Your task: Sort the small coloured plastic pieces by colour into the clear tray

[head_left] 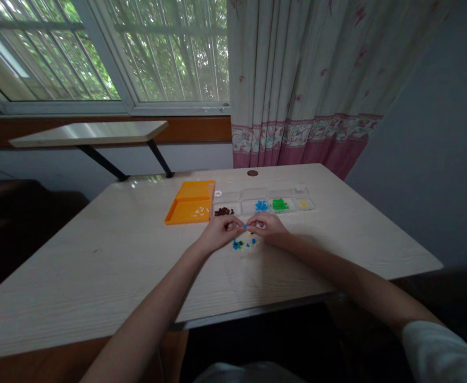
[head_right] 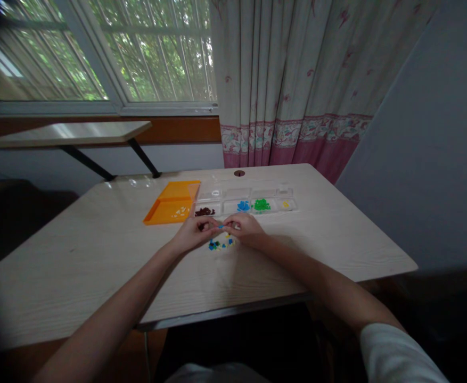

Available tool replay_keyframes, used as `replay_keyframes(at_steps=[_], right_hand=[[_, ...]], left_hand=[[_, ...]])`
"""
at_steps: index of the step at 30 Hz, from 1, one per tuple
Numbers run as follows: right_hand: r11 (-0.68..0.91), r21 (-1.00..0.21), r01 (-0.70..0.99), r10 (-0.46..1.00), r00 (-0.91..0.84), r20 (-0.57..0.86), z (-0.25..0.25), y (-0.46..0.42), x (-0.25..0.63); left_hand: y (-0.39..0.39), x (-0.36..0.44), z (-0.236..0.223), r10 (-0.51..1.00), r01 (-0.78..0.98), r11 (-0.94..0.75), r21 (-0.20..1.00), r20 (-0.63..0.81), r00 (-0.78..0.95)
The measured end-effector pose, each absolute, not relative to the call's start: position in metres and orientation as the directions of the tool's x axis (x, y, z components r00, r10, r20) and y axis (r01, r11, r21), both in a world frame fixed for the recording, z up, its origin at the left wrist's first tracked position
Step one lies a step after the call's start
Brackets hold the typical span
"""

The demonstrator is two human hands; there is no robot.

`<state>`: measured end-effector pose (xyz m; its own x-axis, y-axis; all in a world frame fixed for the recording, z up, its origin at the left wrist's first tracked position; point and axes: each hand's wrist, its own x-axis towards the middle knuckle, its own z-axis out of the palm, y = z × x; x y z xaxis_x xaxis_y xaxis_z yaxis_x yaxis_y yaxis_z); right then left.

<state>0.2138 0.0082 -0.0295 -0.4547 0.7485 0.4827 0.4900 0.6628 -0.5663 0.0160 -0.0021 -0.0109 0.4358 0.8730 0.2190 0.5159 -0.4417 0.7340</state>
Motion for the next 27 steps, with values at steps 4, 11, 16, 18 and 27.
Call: replay_keyframes(at_steps=[4, 11, 16, 18, 27], right_hand=[[0.664, -0.537, 0.521, 0.739, -0.345, 0.578, -0.022, 0.01, 0.221], [0.618, -0.504, 0.603, 0.74, -0.228, 0.633, -0.015, 0.015, 0.233], [0.629, -0.471, 0.618, 0.718, -0.229, 0.658, -0.014, 0.014, 0.233], [0.628, -0.471, 0.619, 0.718, -0.228, 0.657, -0.013, 0.013, 0.234], [0.553, -0.542, 0.632, 0.751, -0.097, 0.653, -0.02, 0.025, 0.245]], left_hand=[[0.004, 0.004, -0.009, 0.856, 0.581, -0.461, 0.671, 0.163, 0.491], [0.01, -0.01, -0.01, 0.822, 0.653, -0.477, 0.588, 0.034, 0.569], [0.01, -0.009, -0.011, 0.815, 0.651, -0.495, 0.575, 0.048, 0.578], [0.009, -0.008, -0.011, 0.816, 0.649, -0.498, 0.575, 0.059, 0.574], [0.008, -0.008, -0.007, 0.828, 0.627, -0.476, 0.617, 0.073, 0.557]])
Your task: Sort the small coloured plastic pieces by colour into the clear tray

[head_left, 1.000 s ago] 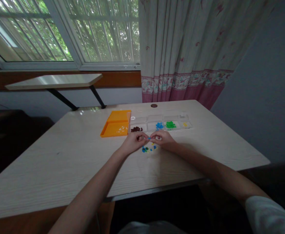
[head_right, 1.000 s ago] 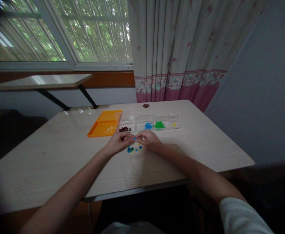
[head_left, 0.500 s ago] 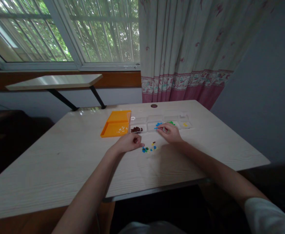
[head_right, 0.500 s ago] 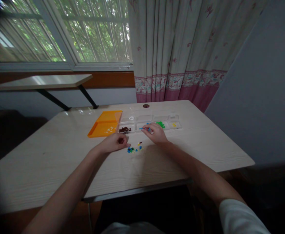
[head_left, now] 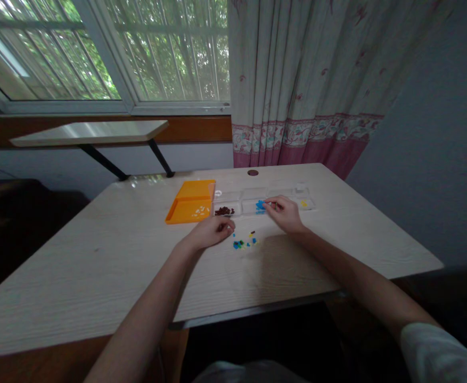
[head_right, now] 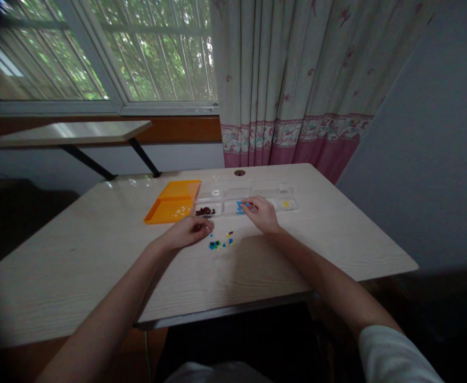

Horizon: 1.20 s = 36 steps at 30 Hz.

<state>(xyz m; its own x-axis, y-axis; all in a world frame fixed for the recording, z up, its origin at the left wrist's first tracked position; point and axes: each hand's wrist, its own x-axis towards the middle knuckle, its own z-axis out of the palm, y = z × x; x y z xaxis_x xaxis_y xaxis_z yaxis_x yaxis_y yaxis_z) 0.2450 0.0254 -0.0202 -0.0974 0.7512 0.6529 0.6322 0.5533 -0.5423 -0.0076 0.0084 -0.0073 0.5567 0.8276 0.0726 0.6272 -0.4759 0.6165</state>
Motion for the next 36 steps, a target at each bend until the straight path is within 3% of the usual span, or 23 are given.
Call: replay_keyframes(at_steps=[8, 16, 22, 36], right_hand=[[0.39, -0.468, 0.793, 0.847, -0.109, 0.521, -0.019, 0.036, 0.258], [0.509, -0.413, 0.755, 0.842, -0.338, 0.42, -0.019, 0.018, 0.239], [0.625, -0.393, 0.674, 0.78, -0.525, 0.34, -0.023, 0.002, 0.22], [0.779, -0.298, 0.552, 0.622, -0.616, 0.484, -0.028, -0.003, 0.215]], left_hand=[[0.008, -0.008, -0.005, 0.775, 0.587, -0.54, 0.603, 0.084, 0.626], [0.006, -0.003, -0.006, 0.755, 0.575, -0.568, 0.588, 0.096, 0.648], [0.0, 0.008, -0.007, 0.796, 0.556, -0.559, 0.615, 0.209, 0.569], [-0.004, 0.012, -0.006, 0.796, 0.512, -0.523, 0.681, 0.176, 0.579]])
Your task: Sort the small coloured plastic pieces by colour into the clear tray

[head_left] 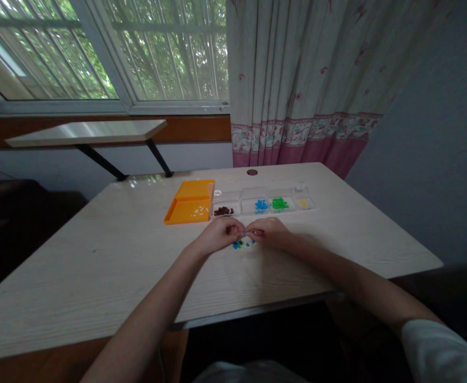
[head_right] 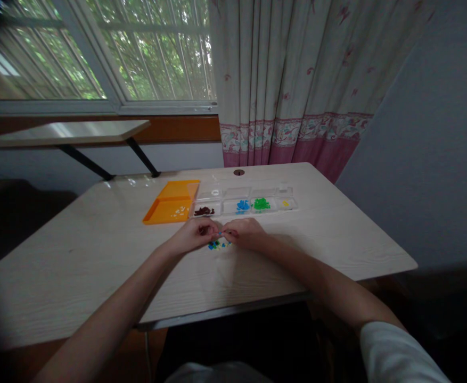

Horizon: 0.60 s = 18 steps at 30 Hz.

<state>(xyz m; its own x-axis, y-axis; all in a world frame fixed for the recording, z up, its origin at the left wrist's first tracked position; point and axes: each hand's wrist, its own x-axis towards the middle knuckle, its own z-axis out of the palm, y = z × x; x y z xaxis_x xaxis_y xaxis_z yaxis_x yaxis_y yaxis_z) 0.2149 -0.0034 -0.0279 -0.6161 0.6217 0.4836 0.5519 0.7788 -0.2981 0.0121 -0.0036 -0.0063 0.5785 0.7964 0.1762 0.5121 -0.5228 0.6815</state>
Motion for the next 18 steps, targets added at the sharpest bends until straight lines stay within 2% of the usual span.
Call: replay_keyframes(at_steps=[3, 9, 18], right_hand=[[0.748, -0.317, 0.583, 0.653, -0.565, 0.503, -0.025, -0.001, 0.219], [0.633, -0.407, 0.658, 0.736, -0.349, 0.58, -0.017, 0.013, 0.239], [0.586, -0.485, 0.649, 0.732, -0.168, 0.66, -0.013, 0.02, 0.25]], left_hand=[[-0.003, 0.008, 0.0, 0.771, 0.488, -0.523, 0.698, 0.144, 0.621], [-0.002, -0.002, 0.005, 0.636, 0.407, -0.522, 0.749, 0.024, 0.771], [0.001, 0.0, -0.002, 0.585, 0.385, -0.571, 0.725, 0.031, 0.811]])
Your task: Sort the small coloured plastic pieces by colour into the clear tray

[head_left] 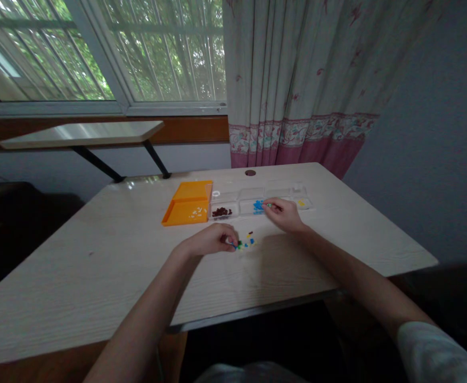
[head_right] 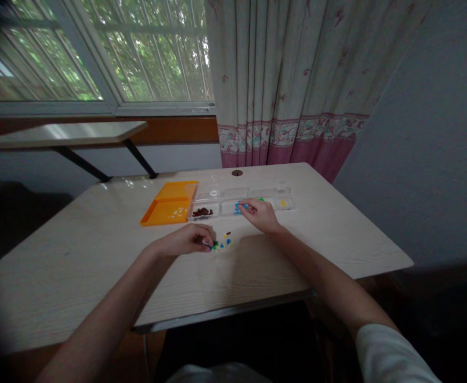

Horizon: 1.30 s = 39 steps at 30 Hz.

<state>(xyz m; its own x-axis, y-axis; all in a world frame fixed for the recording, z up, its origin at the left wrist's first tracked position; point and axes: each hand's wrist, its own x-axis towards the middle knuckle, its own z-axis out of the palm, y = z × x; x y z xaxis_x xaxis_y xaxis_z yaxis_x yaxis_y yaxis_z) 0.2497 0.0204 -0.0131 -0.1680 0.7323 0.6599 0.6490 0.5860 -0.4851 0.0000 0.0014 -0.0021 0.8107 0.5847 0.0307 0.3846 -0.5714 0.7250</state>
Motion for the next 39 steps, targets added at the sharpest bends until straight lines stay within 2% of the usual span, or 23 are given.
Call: replay_keyframes(at_steps=[7, 10, 13, 18, 20, 23, 27, 33, 36, 39], right_hand=[[0.575, -0.473, 0.668, 0.729, -0.155, 0.667, -0.013, 0.021, 0.252], [0.559, -0.475, 0.679, 0.74, -0.149, 0.656, -0.013, 0.022, 0.252], [0.514, -0.486, 0.707, 0.76, -0.112, 0.641, -0.013, 0.027, 0.254], [0.44, -0.504, 0.743, 0.81, -0.086, 0.581, -0.016, 0.034, 0.254], [0.458, -0.483, 0.746, 0.814, -0.133, 0.566, -0.017, 0.031, 0.25], [0.569, -0.432, 0.7, 0.784, -0.305, 0.54, -0.022, 0.02, 0.237], [0.698, -0.387, 0.603, 0.706, -0.485, 0.517, -0.027, 0.007, 0.221], [0.698, -0.4, 0.594, 0.71, -0.5, 0.496, -0.027, 0.001, 0.214], [0.708, -0.388, 0.59, 0.698, -0.503, 0.509, -0.026, 0.001, 0.215], [0.722, -0.381, 0.577, 0.679, -0.487, 0.549, -0.022, 0.001, 0.219]], left_hand=[[0.0, 0.002, 0.0, 0.584, 0.355, -0.562, 0.747, 0.055, 0.81], [-0.003, 0.005, 0.004, 0.636, 0.342, -0.511, 0.788, 0.079, 0.768], [-0.004, 0.009, 0.002, 0.734, 0.316, -0.409, 0.856, 0.103, 0.671], [0.003, 0.018, -0.013, 0.913, 0.16, -0.18, 0.97, 0.105, 0.393], [0.005, 0.02, -0.016, 0.94, 0.073, -0.084, 0.994, 0.054, 0.338], [0.005, 0.024, -0.017, 0.944, -0.082, 0.007, 0.997, 0.02, 0.328], [0.003, 0.025, -0.017, 0.919, -0.128, 0.013, 0.992, 0.039, 0.392], [0.002, 0.026, -0.025, 0.883, -0.124, -0.033, 0.992, 0.086, 0.461], [0.001, 0.025, -0.022, 0.884, -0.075, -0.064, 0.995, 0.091, 0.459], [0.0, 0.018, -0.011, 0.879, 0.073, -0.157, 0.985, 0.106, 0.466]])
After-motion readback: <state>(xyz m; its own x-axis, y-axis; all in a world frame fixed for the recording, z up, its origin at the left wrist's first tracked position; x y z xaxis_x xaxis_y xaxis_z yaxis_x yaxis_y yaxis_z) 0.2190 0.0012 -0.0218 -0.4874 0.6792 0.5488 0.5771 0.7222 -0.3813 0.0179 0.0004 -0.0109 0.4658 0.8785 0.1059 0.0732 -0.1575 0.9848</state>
